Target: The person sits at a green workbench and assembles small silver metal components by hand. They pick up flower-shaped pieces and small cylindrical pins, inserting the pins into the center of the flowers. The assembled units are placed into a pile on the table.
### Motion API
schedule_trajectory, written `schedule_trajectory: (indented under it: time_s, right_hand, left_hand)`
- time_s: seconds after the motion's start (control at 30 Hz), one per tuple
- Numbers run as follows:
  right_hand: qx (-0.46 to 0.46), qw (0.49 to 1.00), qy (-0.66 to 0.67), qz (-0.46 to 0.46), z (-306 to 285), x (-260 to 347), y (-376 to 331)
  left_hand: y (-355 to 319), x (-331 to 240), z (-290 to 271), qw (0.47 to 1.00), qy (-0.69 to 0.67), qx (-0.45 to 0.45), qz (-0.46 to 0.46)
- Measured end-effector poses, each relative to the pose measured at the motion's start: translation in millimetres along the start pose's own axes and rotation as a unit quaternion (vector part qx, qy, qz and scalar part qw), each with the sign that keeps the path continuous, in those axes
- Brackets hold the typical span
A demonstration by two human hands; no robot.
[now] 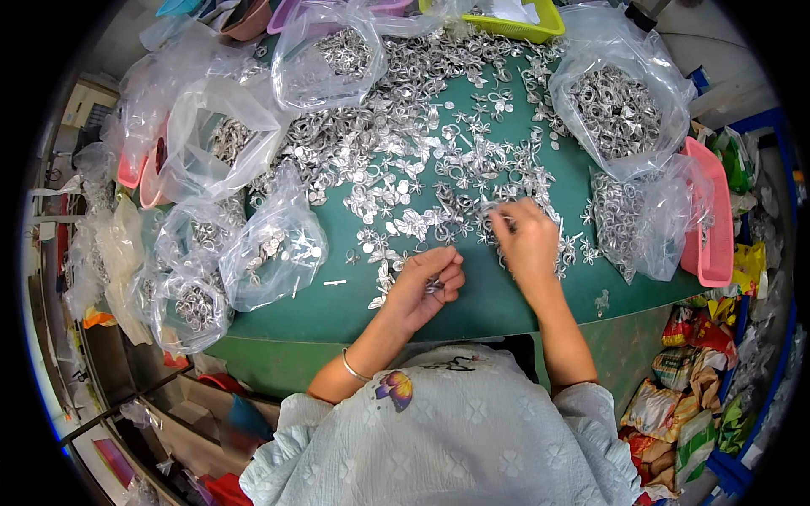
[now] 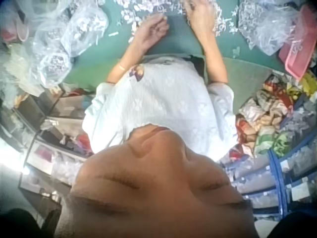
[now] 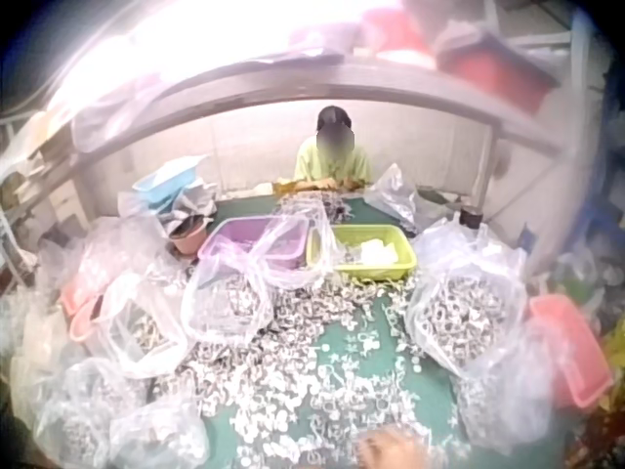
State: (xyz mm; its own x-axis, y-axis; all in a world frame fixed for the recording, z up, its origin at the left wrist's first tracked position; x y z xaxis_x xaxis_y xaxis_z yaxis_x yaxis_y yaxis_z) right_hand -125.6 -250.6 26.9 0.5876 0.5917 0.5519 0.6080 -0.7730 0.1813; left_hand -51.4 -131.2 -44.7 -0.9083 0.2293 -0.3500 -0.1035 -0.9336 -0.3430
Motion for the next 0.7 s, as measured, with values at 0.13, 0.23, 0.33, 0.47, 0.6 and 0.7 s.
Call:
schedule_trajectory:
  time_s: [0.13, 0.23, 0.33, 0.47, 0.6, 0.7]
  right_hand:
    - [0.092, 0.99, 0.081, -0.073, 36, 43, 0]
    - [0.268, 0.926, 0.234, -0.123, 49, 55, 0]
    - [0.224, 0.916, 0.328, 0.049, 30, -6, 5]
    - [0.073, 0.987, 0.091, 0.111, -28, -32, 28]
    - [0.065, 0.993, -0.092, -0.017, -5, -7, 36]
    - [0.086, 0.993, -0.084, 0.003, -7, -8, 37]
  left_hand:
    - [-6, 0, 7, 0.999, 0.011, 0.031, 0.001]
    - [-11, -3, 6, 0.995, -0.058, 0.073, 0.031]
    - [-15, -7, 0, 0.997, -0.04, 0.05, 0.038]
    - [-12, -8, -3, 0.994, 0.099, 0.001, 0.037]
    - [-4, -5, 4, 0.989, 0.149, -0.011, 0.015]
    - [-7, -6, 3, 0.989, 0.146, -0.015, 0.004]
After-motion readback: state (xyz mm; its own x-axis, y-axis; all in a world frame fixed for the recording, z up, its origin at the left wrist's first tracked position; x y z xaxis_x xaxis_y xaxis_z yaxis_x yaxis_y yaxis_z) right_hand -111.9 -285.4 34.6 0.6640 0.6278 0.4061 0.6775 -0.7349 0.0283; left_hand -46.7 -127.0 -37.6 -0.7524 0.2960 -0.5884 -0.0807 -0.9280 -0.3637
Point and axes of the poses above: each hand's wrist, its own y-axis towards the middle knuckle, its own z-axis out of the palm, x = y × z, the point moved 9 cm from there along y, towards the middle knuckle, and after that the axes turned 9 degrees about x, right-handed, at the moved point
